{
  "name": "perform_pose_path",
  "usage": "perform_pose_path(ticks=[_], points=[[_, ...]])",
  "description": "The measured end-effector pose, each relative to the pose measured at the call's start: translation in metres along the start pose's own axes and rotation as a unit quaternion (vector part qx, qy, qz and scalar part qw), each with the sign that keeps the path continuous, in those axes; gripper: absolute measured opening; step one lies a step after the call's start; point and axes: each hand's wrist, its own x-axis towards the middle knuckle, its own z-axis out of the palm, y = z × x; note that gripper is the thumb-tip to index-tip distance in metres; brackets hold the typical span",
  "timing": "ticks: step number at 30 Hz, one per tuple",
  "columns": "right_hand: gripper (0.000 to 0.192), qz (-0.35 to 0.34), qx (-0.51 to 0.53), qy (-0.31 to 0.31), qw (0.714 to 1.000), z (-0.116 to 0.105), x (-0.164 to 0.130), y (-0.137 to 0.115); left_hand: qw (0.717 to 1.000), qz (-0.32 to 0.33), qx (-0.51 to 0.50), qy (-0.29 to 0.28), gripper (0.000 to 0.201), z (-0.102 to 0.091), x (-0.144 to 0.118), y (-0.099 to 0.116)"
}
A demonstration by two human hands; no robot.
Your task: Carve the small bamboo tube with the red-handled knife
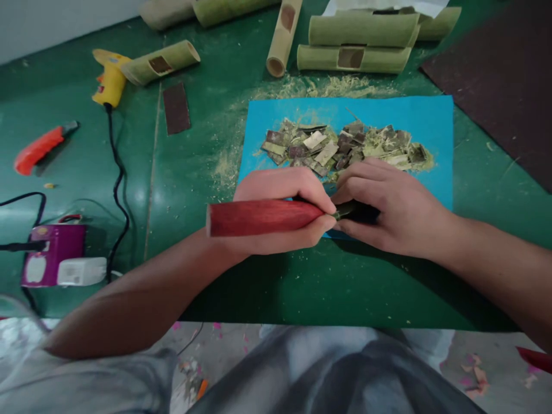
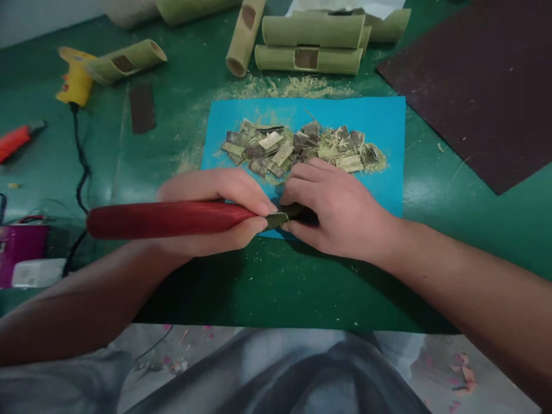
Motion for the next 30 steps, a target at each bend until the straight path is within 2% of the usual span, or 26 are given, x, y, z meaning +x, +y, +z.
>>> perform_pose_path(ticks=[6, 10, 13, 21, 24, 28, 30], points=[[0.012, 0.002, -0.003, 0.006, 1.0, 0.001, -0.002, -0.001, 0.998, 0.04, 0.039, 0.028, 0.013, 0.0, -0.004, 0.006], [0.01, 0.021, -0.002, 0.005, 1.0, 0.001, -0.001, -0.003, 0.997, 0.045, 0.014, 0.056, 0.02, 0.001, -0.009, 0.006], [0.009, 0.028, -0.001, -0.001, 1.0, 0.001, -0.001, -0.003, 0.995, 0.06, -0.002, 0.085, 0.02, 0.002, -0.012, 0.003], [0.009, 0.025, 0.002, -0.01, 1.0, -0.001, 0.0, -0.001, 0.99, 0.09, -0.017, 0.105, 0.014, 0.002, -0.013, -0.01], [0.011, 0.026, 0.011, -0.016, 0.999, -0.001, 0.001, -0.001, 0.992, 0.083, -0.061, 0.08, 0.015, -0.002, -0.01, -0.011], [0.013, 0.02, 0.01, -0.014, 1.0, -0.001, 0.001, -0.001, 0.999, -0.004, -0.041, 0.003, 0.029, -0.007, -0.004, -0.006], [0.013, 0.019, 0.008, -0.012, 1.0, -0.001, 0.0, -0.001, 0.999, -0.013, -0.039, -0.018, 0.034, -0.009, -0.002, -0.006]])
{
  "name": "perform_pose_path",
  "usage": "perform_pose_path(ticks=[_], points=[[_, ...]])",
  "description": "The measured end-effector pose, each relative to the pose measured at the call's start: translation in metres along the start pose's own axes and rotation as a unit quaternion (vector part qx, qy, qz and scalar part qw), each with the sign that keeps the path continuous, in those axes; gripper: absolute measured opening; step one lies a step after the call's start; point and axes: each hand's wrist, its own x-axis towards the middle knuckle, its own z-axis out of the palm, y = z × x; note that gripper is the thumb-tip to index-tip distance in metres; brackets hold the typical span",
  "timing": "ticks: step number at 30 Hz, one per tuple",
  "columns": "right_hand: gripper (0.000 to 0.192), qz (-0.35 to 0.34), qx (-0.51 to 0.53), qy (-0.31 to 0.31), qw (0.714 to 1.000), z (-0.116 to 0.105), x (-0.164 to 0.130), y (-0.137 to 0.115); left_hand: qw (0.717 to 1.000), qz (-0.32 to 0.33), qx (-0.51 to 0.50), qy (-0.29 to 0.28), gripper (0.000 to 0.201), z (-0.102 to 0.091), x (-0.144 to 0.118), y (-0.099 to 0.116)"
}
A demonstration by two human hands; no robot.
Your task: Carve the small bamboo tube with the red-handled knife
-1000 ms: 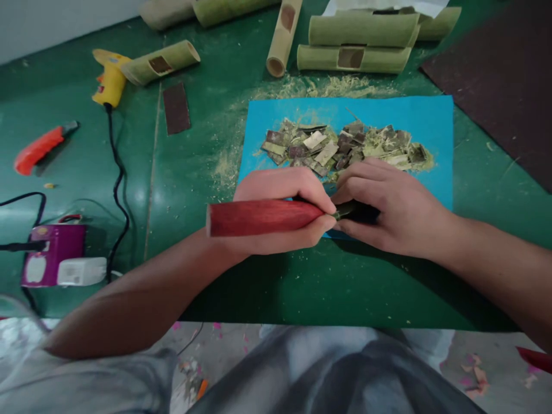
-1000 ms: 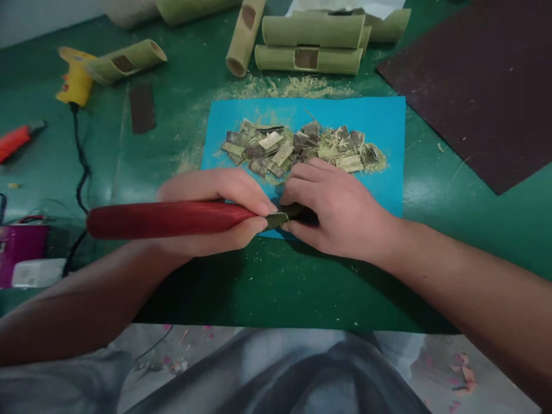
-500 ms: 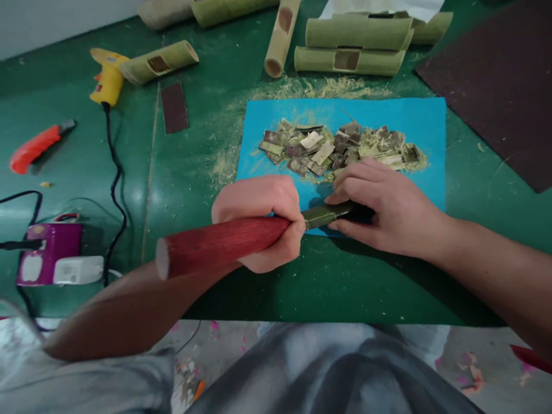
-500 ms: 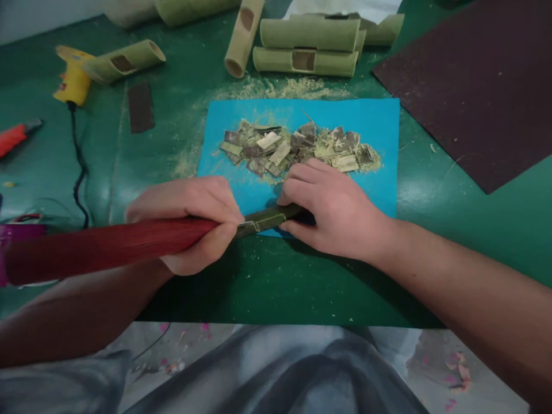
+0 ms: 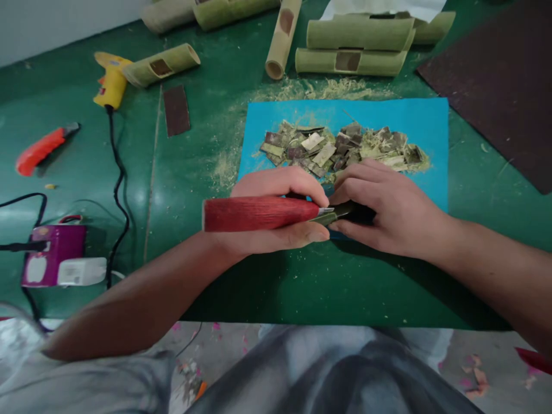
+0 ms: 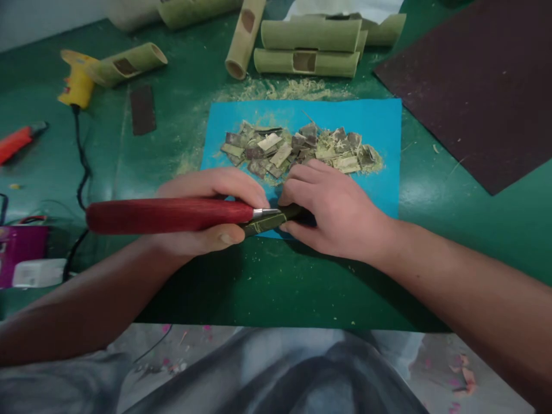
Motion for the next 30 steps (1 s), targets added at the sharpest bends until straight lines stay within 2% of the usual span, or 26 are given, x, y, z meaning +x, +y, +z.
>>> perform_pose_path(ticks=[4, 13, 18, 23, 30], points=[[0.011, 0.0, 0.003, 0.003, 1.0, 0.0001, -0.0002, -0.0003, 1.0, -0.008, -0.004, -0.016, 0.039, -0.0006, 0.0008, -0.0012], [0.01, -0.006, 0.005, -0.001, 1.0, -0.0006, 0.0003, -0.0003, 1.0, 0.0, -0.015, -0.021, 0.031, 0.0011, 0.0023, -0.0022], [0.007, 0.006, 0.012, 0.005, 1.0, -0.0005, 0.001, -0.0012, 0.998, 0.039, 0.003, -0.038, 0.023, 0.0013, 0.0055, -0.0037], [0.007, 0.001, 0.003, 0.012, 1.0, 0.0005, 0.0011, -0.0015, 0.999, 0.048, -0.002, -0.024, 0.008, 0.0023, 0.0067, -0.0024], [0.01, -0.002, -0.004, 0.012, 1.0, 0.0014, -0.0006, 0.0008, 0.999, 0.033, 0.018, -0.005, 0.01, 0.0055, 0.0058, 0.0036]])
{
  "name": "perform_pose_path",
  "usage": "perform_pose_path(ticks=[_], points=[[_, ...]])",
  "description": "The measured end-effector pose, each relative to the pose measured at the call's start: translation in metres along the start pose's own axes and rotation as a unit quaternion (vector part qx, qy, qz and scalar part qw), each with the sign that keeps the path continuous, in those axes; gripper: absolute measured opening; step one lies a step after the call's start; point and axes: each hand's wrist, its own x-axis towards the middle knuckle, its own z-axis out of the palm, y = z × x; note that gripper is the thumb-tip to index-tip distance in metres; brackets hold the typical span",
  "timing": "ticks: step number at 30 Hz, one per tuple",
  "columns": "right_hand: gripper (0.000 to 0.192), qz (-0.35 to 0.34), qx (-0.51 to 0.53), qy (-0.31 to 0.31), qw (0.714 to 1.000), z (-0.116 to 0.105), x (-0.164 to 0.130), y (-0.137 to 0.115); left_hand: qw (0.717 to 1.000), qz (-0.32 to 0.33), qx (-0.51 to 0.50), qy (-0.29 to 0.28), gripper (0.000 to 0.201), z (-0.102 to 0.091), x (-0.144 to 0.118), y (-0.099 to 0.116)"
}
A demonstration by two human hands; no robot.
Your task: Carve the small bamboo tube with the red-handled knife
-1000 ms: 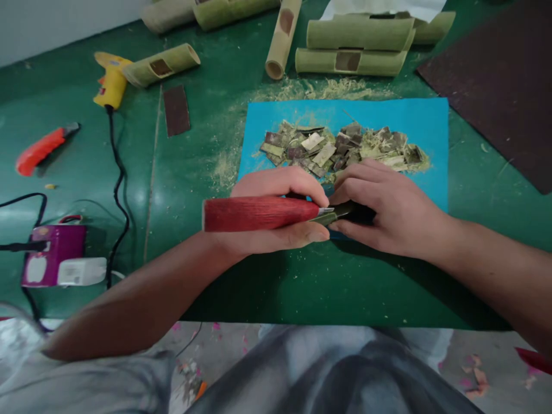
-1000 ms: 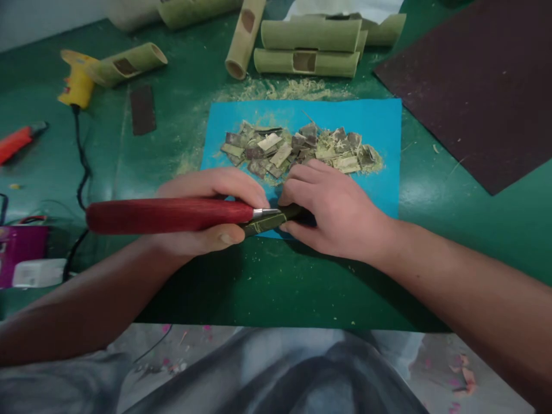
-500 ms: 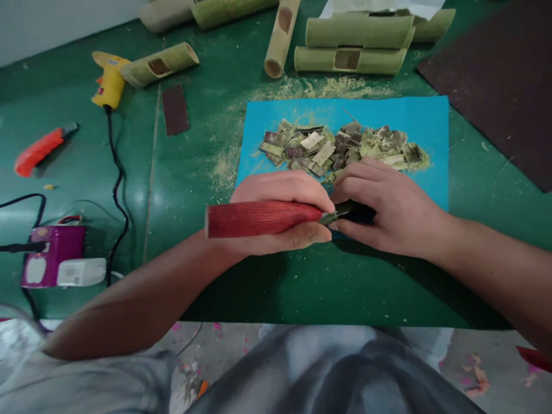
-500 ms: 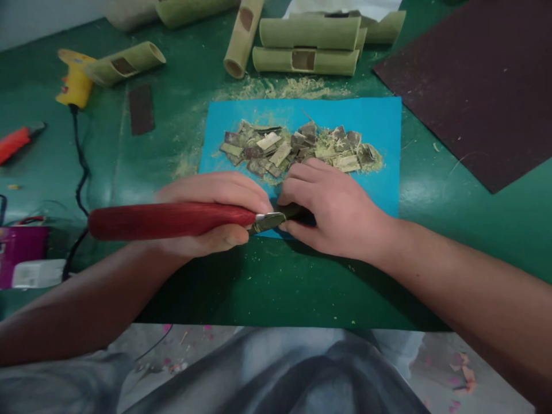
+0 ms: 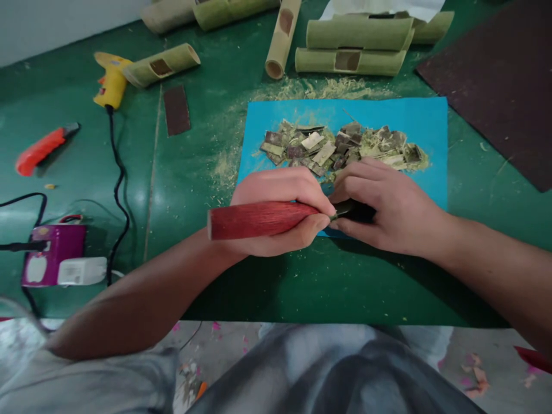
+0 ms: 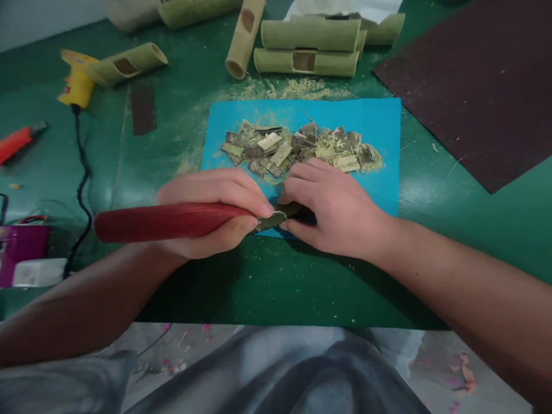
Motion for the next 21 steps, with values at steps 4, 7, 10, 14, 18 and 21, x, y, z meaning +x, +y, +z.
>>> perform_pose_path(ticks=[4, 7, 10, 14, 18, 21], points=[[0.01, -0.001, -0.004, 0.002, 1.0, 0.001, -0.0004, -0.0007, 0.999, 0.007, 0.018, 0.035, 0.013, 0.0023, -0.0037, 0.0021], [0.006, 0.001, -0.01, 0.006, 1.0, 0.0013, -0.0001, -0.0014, 0.998, 0.036, 0.031, 0.046, 0.012, 0.0034, -0.0062, 0.0022], [0.006, 0.003, -0.01, 0.002, 1.0, 0.0005, 0.0004, -0.0016, 0.998, 0.051, 0.023, 0.039, 0.011, 0.0017, -0.0076, 0.0007], [0.009, -0.001, -0.001, -0.008, 1.0, -0.0011, 0.0011, -0.0017, 0.999, 0.025, 0.011, 0.028, 0.007, -0.0025, -0.0079, -0.0031], [0.009, -0.001, 0.0, -0.005, 1.0, -0.0013, 0.0011, -0.0018, 1.0, 0.021, 0.007, 0.008, 0.012, -0.0034, -0.007, -0.0066], [0.009, 0.001, -0.001, -0.004, 1.0, -0.0009, 0.001, -0.0017, 0.999, 0.042, 0.01, 0.002, 0.011, -0.0036, -0.0072, -0.0073]])
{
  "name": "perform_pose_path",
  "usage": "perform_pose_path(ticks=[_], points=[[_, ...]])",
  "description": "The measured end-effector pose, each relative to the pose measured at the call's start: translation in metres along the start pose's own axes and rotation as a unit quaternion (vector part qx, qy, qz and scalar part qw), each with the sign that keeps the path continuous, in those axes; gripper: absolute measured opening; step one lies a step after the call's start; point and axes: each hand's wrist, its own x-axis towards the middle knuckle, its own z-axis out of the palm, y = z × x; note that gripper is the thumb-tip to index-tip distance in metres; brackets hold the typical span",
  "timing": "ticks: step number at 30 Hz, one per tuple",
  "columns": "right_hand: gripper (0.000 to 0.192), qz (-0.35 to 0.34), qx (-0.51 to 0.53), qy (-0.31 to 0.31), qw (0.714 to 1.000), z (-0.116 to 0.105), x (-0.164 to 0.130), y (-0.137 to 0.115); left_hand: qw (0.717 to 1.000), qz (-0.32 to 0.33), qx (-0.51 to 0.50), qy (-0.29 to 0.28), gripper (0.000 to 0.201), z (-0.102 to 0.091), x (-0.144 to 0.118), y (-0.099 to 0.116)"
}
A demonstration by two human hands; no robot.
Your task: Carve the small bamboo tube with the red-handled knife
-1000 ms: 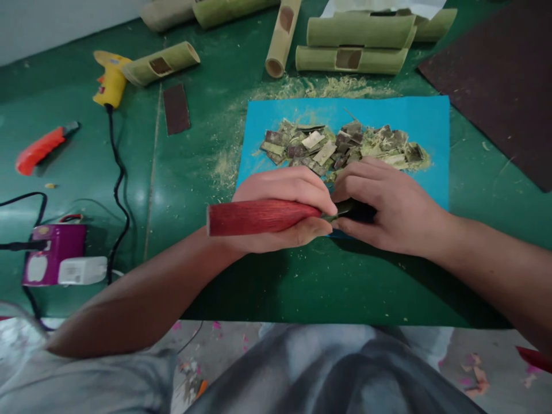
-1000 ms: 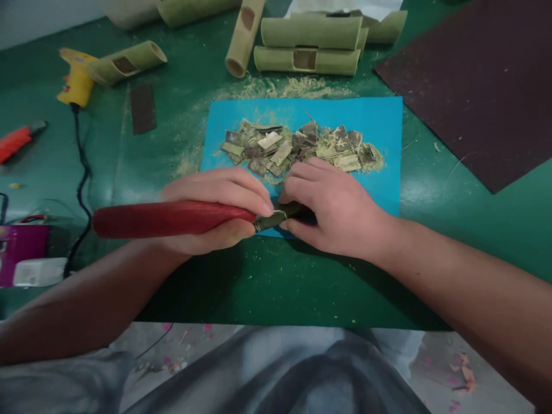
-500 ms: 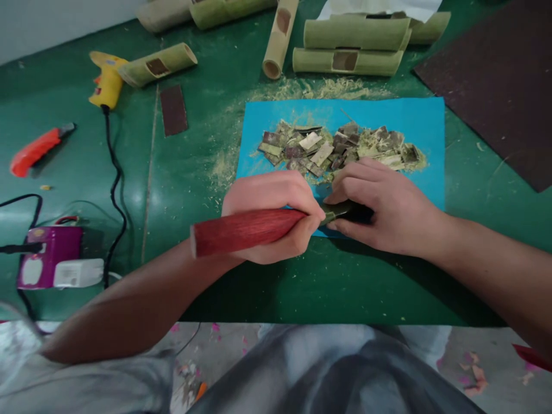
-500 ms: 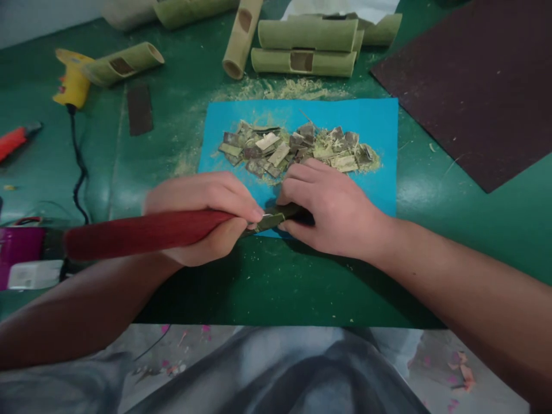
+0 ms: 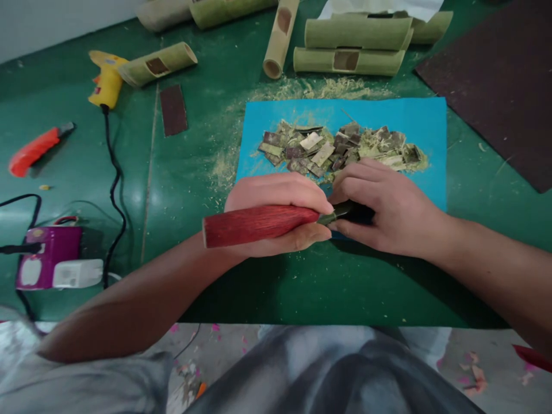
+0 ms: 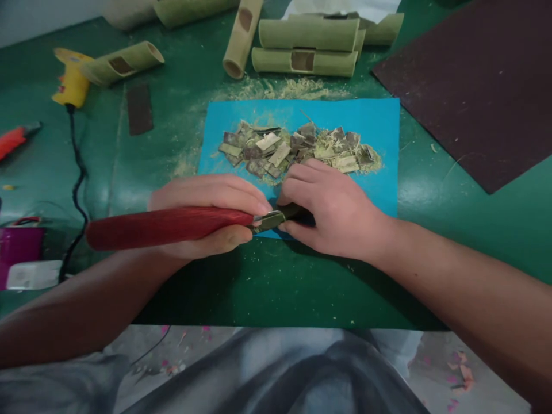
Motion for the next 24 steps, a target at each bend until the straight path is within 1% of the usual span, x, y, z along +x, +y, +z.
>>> perform_pose_path(ticks=[3, 8, 11, 16, 21, 24], points=[[0.01, 0.0, -0.001, 0.001, 1.0, 0.0, 0.0, 0.0, 1.0, 0.005, 0.005, -0.004, 0.012, -0.001, -0.001, 0.001], [0.01, -0.006, 0.004, 0.0, 1.0, 0.0, 0.0, 0.001, 1.0, -0.009, 0.013, -0.005, 0.009, 0.001, 0.001, 0.006], [0.01, -0.007, 0.001, 0.003, 1.0, 0.0, -0.001, 0.001, 0.999, -0.015, 0.029, 0.014, 0.004, 0.004, 0.004, 0.01], [0.01, 0.002, -0.001, 0.002, 1.0, 0.0, -0.002, 0.001, 0.998, -0.009, 0.04, 0.048, 0.016, 0.004, 0.002, 0.014], [0.008, 0.012, -0.004, 0.004, 1.0, 0.002, -0.001, 0.0, 0.996, 0.016, 0.041, 0.08, 0.014, 0.003, -0.006, 0.012], [0.01, 0.015, -0.002, 0.004, 1.0, 0.002, -0.001, 0.0, 0.994, 0.017, 0.041, 0.096, 0.016, 0.004, -0.007, 0.011]])
